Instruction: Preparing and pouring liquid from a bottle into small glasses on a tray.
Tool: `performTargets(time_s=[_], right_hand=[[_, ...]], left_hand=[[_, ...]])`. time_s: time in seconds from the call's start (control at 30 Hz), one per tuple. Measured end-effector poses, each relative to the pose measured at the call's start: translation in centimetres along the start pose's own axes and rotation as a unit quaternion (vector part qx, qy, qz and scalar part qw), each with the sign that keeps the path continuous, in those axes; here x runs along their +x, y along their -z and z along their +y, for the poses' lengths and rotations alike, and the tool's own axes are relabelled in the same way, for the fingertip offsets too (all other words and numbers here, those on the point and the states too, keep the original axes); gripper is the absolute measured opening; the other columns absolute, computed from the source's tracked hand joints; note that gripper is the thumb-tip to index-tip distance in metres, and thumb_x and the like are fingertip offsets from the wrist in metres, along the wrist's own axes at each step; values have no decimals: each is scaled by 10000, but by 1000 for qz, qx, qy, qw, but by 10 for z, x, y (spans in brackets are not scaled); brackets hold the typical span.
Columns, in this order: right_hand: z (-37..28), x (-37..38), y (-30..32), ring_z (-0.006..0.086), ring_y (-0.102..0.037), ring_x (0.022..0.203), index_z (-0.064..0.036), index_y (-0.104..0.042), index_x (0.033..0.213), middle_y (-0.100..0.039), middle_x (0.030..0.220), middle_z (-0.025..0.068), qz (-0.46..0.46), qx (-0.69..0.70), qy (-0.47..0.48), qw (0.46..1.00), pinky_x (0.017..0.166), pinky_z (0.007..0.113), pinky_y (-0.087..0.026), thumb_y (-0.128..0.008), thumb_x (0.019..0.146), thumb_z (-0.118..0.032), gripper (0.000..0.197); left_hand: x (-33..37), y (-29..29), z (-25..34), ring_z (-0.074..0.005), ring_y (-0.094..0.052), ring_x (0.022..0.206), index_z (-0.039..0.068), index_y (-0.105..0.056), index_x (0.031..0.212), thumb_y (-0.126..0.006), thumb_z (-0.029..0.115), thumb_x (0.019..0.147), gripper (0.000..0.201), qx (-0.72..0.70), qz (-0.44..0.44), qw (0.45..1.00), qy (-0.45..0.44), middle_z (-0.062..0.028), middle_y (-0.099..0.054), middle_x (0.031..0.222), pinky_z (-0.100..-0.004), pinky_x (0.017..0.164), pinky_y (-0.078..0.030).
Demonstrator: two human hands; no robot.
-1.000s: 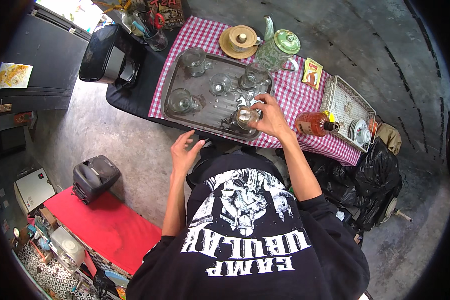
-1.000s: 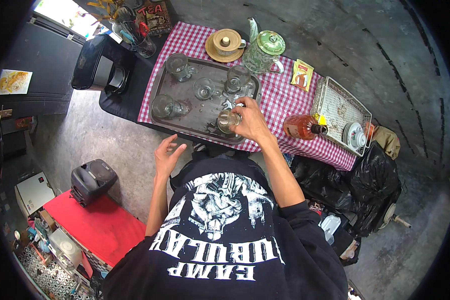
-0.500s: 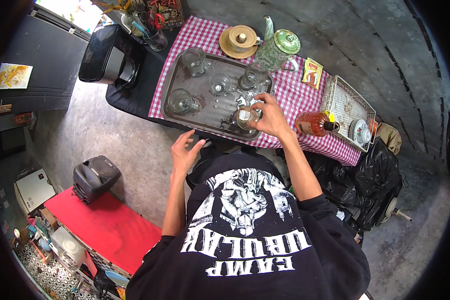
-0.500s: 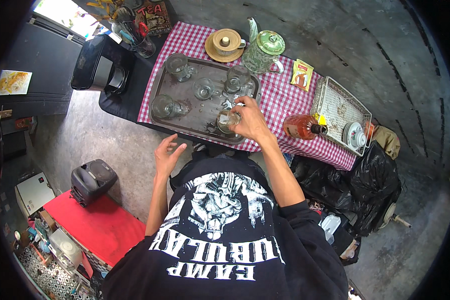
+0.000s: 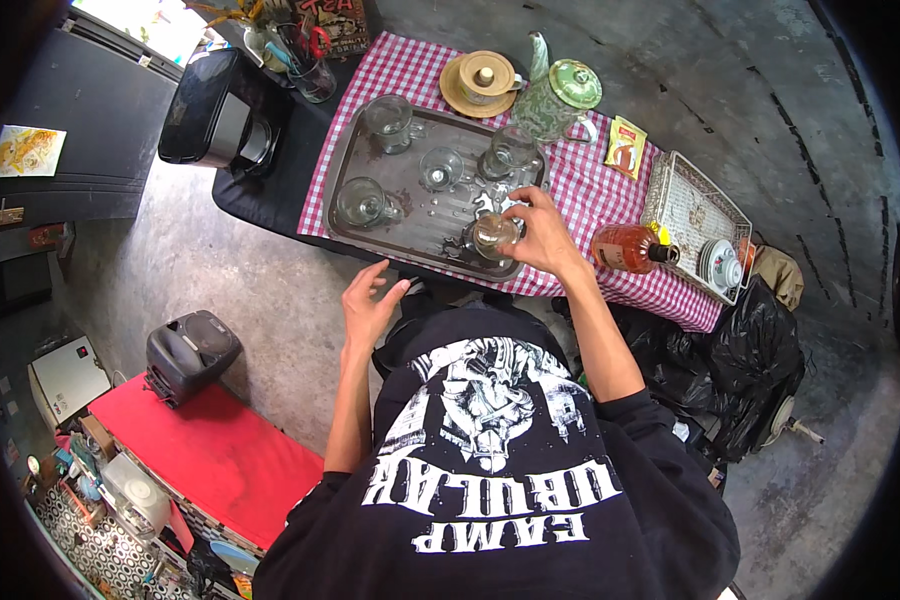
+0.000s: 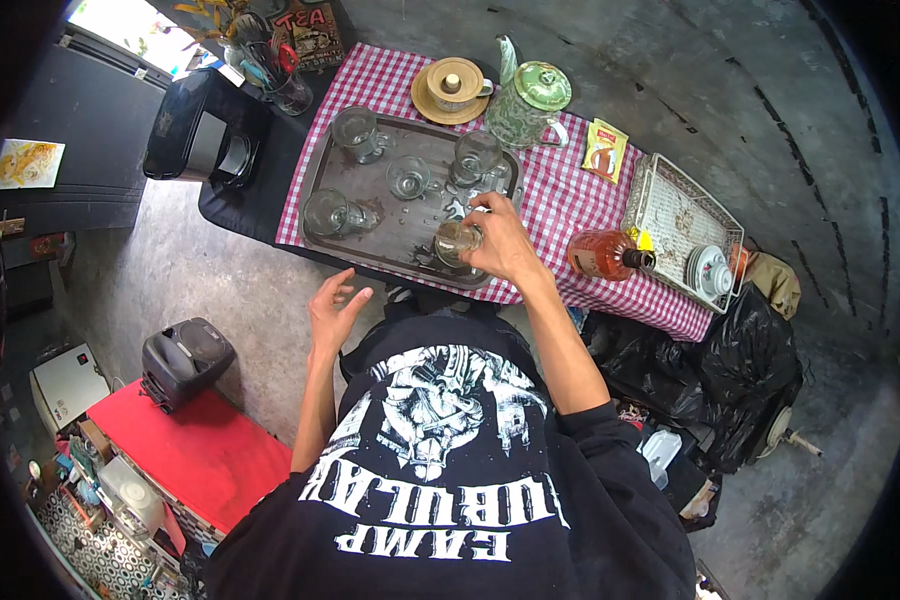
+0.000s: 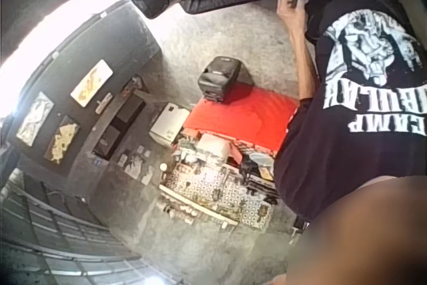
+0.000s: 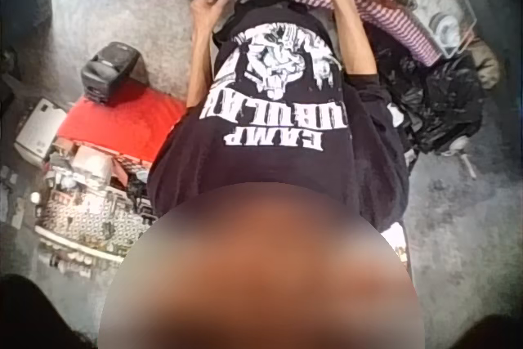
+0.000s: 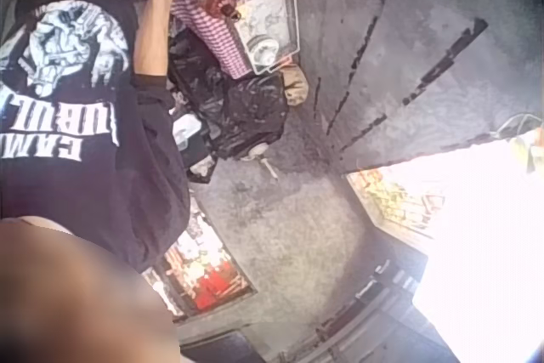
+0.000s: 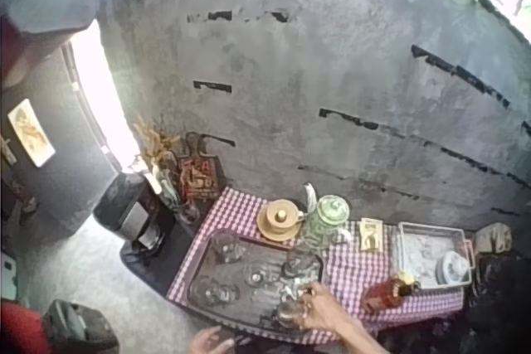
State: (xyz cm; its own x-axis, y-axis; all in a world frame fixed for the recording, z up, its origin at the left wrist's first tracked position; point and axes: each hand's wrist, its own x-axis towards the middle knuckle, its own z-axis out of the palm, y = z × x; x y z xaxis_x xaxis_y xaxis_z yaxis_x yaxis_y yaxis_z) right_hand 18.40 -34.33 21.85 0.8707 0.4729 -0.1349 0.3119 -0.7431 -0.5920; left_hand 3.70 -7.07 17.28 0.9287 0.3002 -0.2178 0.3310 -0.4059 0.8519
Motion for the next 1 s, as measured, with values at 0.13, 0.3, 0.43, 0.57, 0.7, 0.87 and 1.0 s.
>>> performTargets(time_s=[0.13, 0.3, 0.43, 0.57, 0.7, 0.87, 1.0], right_hand=[[-1, -1, 0, 355, -496, 1180, -13, -703, 947, -530, 1240, 156, -3, -1, -3, 1000, 1015, 419, -419, -837, 566, -177, 436], [-1, -1, 0, 348, -492, 1172, -10, -705, 950, -536, 1227, 151, -9, -2, -2, 1000, 1017, 415, -421, -812, 567, -174, 430], [-1, -2, -1, 343, -517, 1132, -15, -700, 939, -562, 1186, 140, -4, -15, 6, 1000, 990, 411, -434, -840, 557, -183, 440], [-4, -3, 1, 341, -537, 1075, -19, -700, 932, -605, 1113, 142, 4, -16, 3, 1000, 950, 405, -450, -823, 555, -171, 424], [-7, -2, 4, 348, -558, 1024, -24, -705, 939, -651, 1008, 166, -7, -23, -9, 1000, 927, 400, -462, -790, 565, -172, 411], [-5, -3, 2, 348, -586, 951, -2, -702, 929, -672, 940, 174, 2, -34, 1, 999, 887, 402, -472, -797, 565, -159, 408], [-3, -3, 1, 348, -605, 921, 4, -705, 931, -685, 918, 179, -11, -29, -10, 999, 876, 403, -477, -790, 573, -160, 403]], left_hand=[[-1, 0, 0, -205, -655, 879, 39, -667, 1150, -816, 267, 740, 492, -3, 0, 1000, 4, -108, -676, 1108, -337, 766, -514], [-1, 1, -1, -208, -656, 870, 41, -667, 1150, -815, 273, 742, 492, -1, 4, 1000, -5, -107, -679, 1097, -341, 757, -513], [-2, 1, -1, -208, -656, 865, 41, -668, 1149, -814, 276, 741, 492, -1, 8, 1000, -9, -107, -681, 1092, -342, 752, -512], [-3, 1, -3, -208, -656, 865, 42, -668, 1149, -814, 276, 740, 494, -5, 8, 1000, -9, -111, -678, 1099, -340, 751, -512], [-4, 1, -3, -208, -655, 865, 43, -668, 1151, -815, 276, 739, 495, -6, 7, 1000, -6, -112, -676, 1105, -338, 754, -513], [-5, 2, -3, -206, -652, 867, 46, -668, 1153, -814, 273, 739, 495, -5, 7, 1000, -5, -111, -676, 1103, -339, 755, -514], [-6, 2, -4, -202, -649, 865, 46, -669, 1151, -814, 270, 738, 491, -7, 7, 1000, -5, -109, -676, 1100, -339, 753, -514]])
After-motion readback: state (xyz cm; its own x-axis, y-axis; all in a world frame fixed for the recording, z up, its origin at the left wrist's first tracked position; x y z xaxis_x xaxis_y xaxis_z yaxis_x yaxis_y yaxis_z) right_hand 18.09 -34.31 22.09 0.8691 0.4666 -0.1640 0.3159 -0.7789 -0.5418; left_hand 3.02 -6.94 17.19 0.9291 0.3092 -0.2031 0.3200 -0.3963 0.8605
